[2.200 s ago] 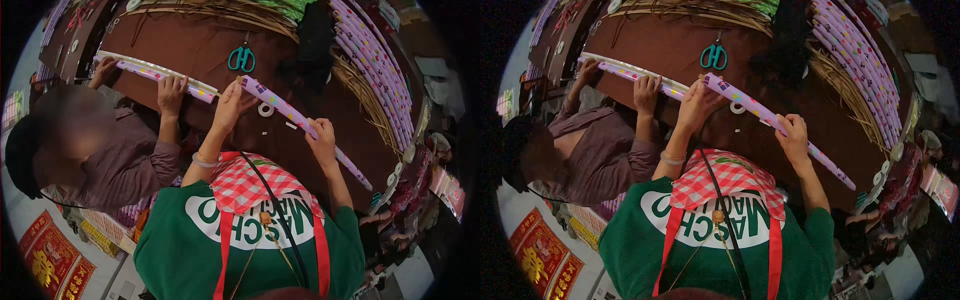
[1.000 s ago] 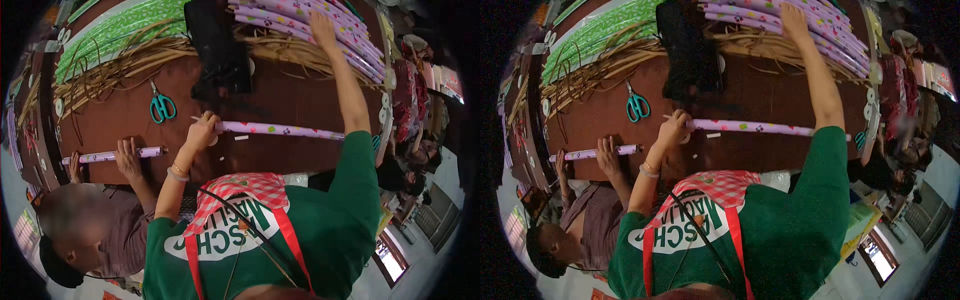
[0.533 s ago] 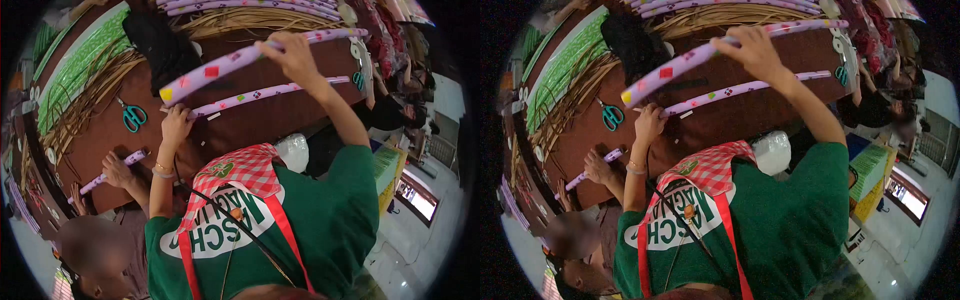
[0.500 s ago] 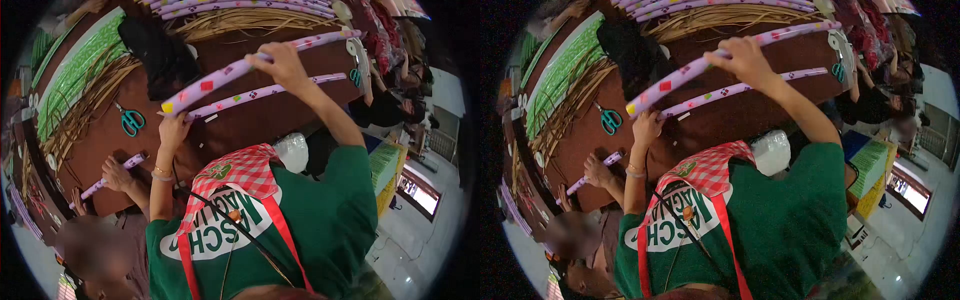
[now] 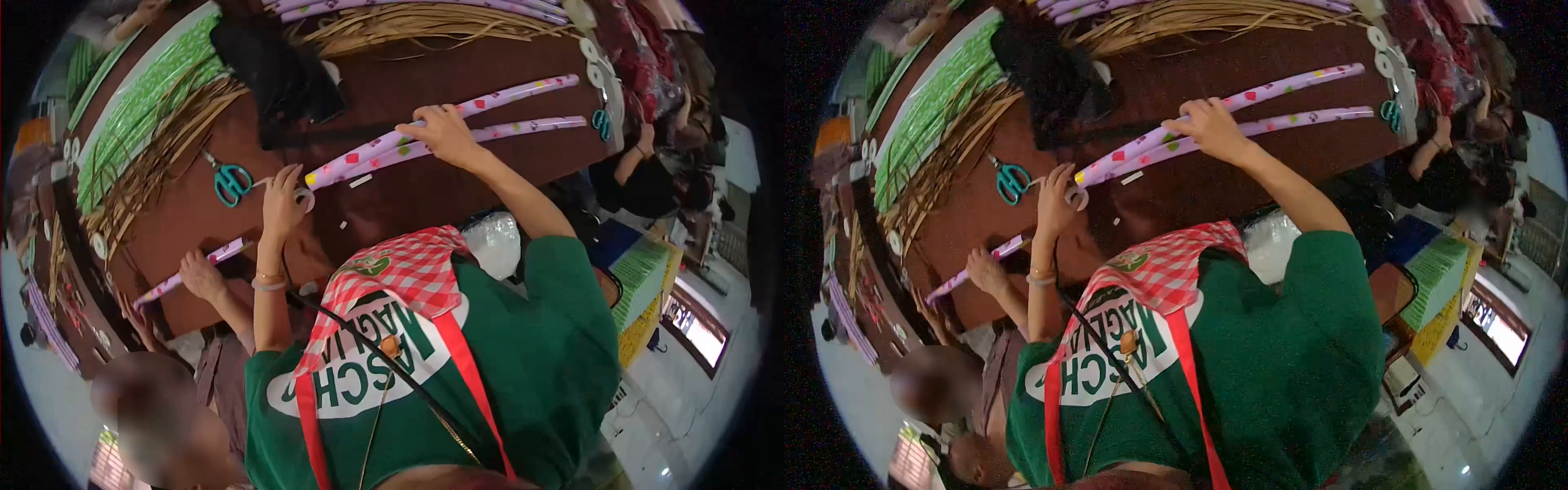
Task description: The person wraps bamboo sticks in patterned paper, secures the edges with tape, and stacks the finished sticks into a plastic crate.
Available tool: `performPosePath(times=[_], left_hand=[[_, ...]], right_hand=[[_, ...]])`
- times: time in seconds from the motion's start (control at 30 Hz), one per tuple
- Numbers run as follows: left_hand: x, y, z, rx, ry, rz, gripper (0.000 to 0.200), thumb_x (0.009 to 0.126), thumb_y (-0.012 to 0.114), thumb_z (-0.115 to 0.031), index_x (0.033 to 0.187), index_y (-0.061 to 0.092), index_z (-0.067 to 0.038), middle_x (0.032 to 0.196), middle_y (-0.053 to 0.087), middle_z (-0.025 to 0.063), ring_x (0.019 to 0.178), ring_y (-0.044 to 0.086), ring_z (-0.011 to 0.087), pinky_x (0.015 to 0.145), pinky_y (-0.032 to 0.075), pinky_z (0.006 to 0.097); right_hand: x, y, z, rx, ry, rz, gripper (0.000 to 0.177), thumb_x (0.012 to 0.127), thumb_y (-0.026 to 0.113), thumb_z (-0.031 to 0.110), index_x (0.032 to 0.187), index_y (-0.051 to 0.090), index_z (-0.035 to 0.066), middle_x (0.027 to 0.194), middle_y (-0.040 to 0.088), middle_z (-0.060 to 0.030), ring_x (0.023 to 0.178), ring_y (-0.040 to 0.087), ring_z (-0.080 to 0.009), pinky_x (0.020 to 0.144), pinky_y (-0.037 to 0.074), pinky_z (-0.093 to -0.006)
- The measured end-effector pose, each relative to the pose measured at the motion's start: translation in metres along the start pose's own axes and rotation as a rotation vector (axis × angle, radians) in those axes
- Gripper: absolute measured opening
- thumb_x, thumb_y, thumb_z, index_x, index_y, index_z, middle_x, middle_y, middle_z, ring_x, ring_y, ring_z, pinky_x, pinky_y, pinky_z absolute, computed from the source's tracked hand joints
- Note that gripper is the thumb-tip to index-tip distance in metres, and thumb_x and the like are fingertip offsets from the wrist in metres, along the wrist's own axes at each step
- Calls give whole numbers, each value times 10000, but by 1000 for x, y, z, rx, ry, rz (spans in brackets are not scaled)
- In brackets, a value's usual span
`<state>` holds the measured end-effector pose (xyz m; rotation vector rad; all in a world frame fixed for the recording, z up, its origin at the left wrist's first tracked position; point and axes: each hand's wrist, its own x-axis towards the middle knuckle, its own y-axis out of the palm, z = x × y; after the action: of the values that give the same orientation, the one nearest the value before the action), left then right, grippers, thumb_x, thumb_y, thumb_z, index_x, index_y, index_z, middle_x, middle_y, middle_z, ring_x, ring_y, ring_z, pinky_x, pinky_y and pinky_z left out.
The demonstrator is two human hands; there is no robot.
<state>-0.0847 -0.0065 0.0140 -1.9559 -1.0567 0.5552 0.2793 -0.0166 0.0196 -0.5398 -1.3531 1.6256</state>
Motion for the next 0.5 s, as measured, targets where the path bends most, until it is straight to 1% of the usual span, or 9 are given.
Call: performPosePath(times=[0.07, 0.13, 0.17, 0.23, 0.33, 0.37, 0.4, 0.47, 0.5], left_hand=[[-3, -2, 6, -41, -49, -10, 491, 674, 587, -42, 1161, 526, -72, 1150, 534, 124, 1006, 499, 330, 892, 395, 408], [-6, -8, 12, -28, -66, -44, 427, 701, 565, -38, 1125, 552, -81, 1097, 567, 105, 956, 525, 319, 847, 412, 401], [-4, -14, 6, 61, -85, -114, 344, 719, 542, -31, 1054, 598, -88, 1020, 606, 82, 910, 548, 297, 787, 425, 390], [-2, -20, 3, 29, -152, -114, 289, 730, 533, -35, 996, 630, -95, 965, 627, 69, 894, 559, 280, 754, 427, 384], [0, -12, 9, -178, -125, -231, 288, 739, 522, 40, 979, 640, -67, 956, 635, 87, 830, 572, 294, 734, 436, 369], [2, -10, 5, -284, -148, -294, 269, 772, 517, 55, 988, 638, -49, 984, 629, 97, 794, 580, 264, 716, 449, 337], [1, -10, 1, -277, -156, -300, 269, 772, 517, 55, 988, 638, -49, 984, 629, 97, 794, 580, 264, 716, 449, 337], [0, -15, -9, -593, -358, -340, 241, 809, 509, 36, 1004, 630, -34, 1015, 615, 98, 800, 581, 212, 724, 455, 299], [-2, -17, -10, -675, -402, -319, 218, 838, 500, 11, 1017, 622, -19, 1033, 600, 90, 826, 576, 177, 739, 453, 279]], right_hand=[[4, -1, 5, -18, 26, 50, 407, 725, 549, 31, 1081, 599, 224, 931, 538, -70, 861, 527, -243, 722, 356, -359], [6, -1, 10, 7, 31, 52, 398, 737, 569, 46, 1093, 601, 221, 942, 529, -61, 872, 516, -237, 746, 361, -352], [7, -3, 11, -1, 34, 65, 404, 740, 578, 51, 1105, 601, 223, 957, 526, -55, 884, 513, -231, 766, 364, -348], [10, -3, 14, 20, 30, 102, 397, 743, 587, 67, 1112, 600, 214, 957, 524, -53, 890, 509, -225, 774, 363, -349], [6, 3, 12, 94, 101, 161, 406, 756, 581, 72, 1144, 587, 193, 966, 528, -61, 900, 505, -231, 808, 363, -356], [5, 6, 10, 99, 90, 160, 406, 756, 581, 72, 1144, 587, 193, 966, 528, -61, 900, 505, -231, 808, 363, -356], [4, 8, 8, 84, 91, 166, 386, 766, 583, 85, 1134, 592, 200, 972, 531, -67, 911, 507, -239, 809, 365, -361], [6, 9, 6, 74, 81, 173, 365, 776, 585, 98, 1124, 597, 206, 979, 534, -74, 923, 509, -248, 809, 367, -365], [6, 8, 8, 72, 79, 144, 339, 774, 579, 88, 1100, 608, 176, 975, 536, -77, 919, 516, -247, 821, 371, -371]])
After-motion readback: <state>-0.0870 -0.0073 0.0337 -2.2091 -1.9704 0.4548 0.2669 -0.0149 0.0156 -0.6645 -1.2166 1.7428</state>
